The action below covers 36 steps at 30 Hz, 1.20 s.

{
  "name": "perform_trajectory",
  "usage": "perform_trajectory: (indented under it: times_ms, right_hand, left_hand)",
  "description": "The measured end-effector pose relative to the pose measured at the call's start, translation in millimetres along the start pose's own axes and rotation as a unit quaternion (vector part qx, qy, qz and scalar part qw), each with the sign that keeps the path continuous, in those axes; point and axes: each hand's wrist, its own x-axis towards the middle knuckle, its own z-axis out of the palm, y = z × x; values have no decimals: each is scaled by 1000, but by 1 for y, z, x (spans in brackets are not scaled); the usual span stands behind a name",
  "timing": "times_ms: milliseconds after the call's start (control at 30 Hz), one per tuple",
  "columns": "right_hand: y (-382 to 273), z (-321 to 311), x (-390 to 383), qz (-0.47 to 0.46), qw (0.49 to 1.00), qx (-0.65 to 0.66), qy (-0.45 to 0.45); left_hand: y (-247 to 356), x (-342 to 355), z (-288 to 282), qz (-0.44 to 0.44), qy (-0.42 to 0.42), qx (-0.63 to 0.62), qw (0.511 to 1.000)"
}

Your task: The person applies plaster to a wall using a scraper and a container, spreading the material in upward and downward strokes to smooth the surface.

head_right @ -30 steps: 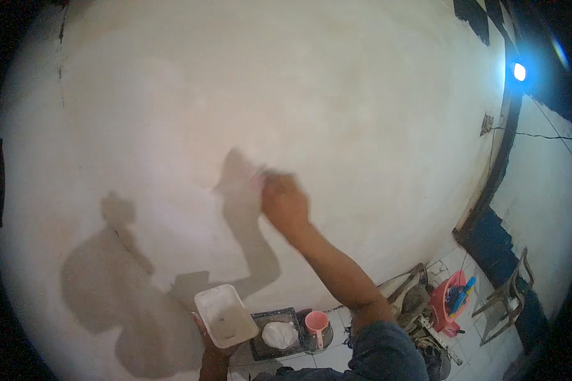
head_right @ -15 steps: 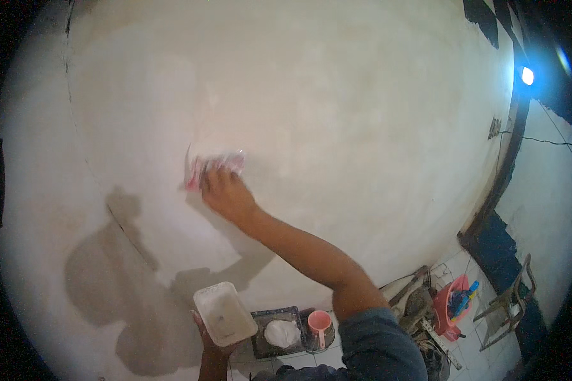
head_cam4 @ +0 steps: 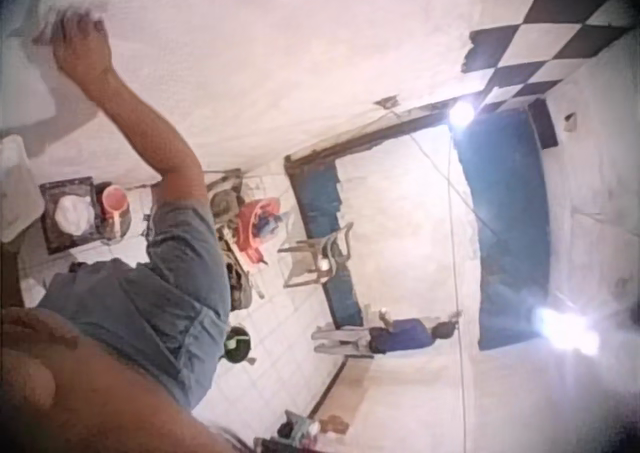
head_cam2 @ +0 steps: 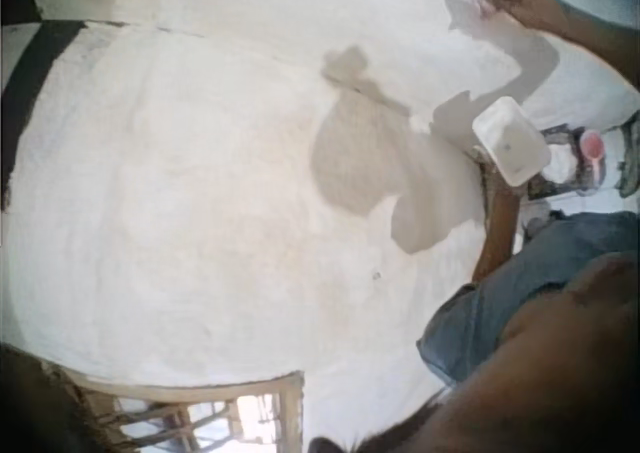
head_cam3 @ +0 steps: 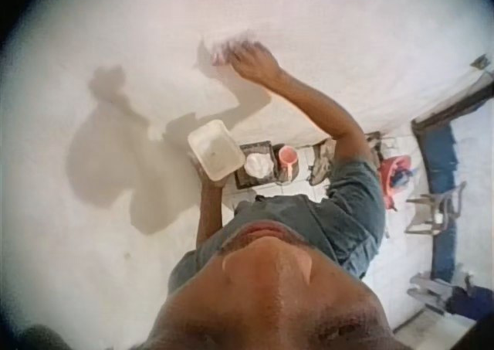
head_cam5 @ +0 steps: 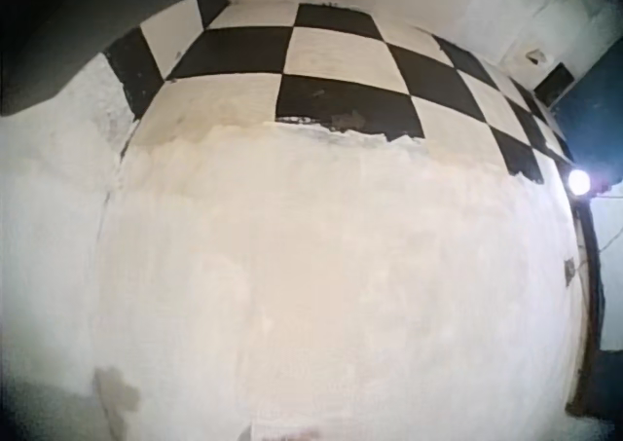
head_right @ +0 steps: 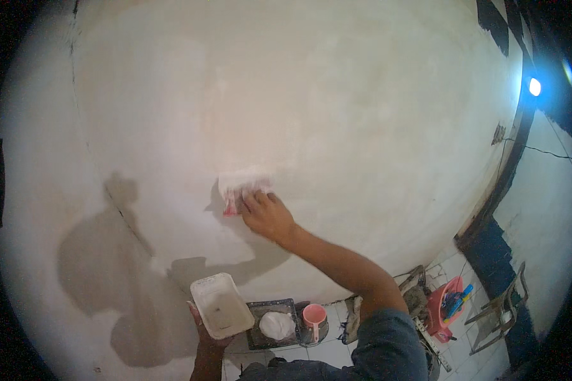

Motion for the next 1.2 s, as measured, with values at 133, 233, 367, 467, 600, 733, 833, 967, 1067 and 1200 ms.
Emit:
perform_trajectory:
  times_ms: [133, 233, 367, 467, 600, 733, 833, 967, 1067, 1200]
  right_hand:
    - [35, -36, -8, 248, 963, 23, 102]
    - [102, -74, 14, 424, 868, -76, 245]
    - [170, -65, 22, 533, 793, -123, 267]
    - [142, -26, 87, 513, 822, -199, 149]
    - [27, 29, 117, 129, 945, -293, 64]
    - [-55, 26, 54, -93, 994, 65, 8]
    - [-21, 3, 21, 55, 989, 138, -25]
    - [62, -42, 17, 375, 890, -9, 260]
    - [92, -44, 22, 498, 814, -62, 293]
    - [66, -10, 53, 541, 814, -82, 196]
  left_hand:
    - [-1, 2, 4, -15, 2, 23, 1000]
    - [0, 0, 6, -11, 8, 36, 999]
    - [-2, -1, 11, -7, -5, 23, 1000]
    - [0, 2, -2, 10, -11, 73, 997]
    - [8, 0, 1, 18, 14, 87, 996]
    - [9, 2, -4, -29, 1, 31, 999]
    - [14, -2, 20, -26, 3, 56, 998]
    - [26, -2, -8, -42, 16, 41, 998]
    - [35, -8, 16, -34, -3, 35, 999]
    - [49, -2, 1, -20, -35, 27, 999]
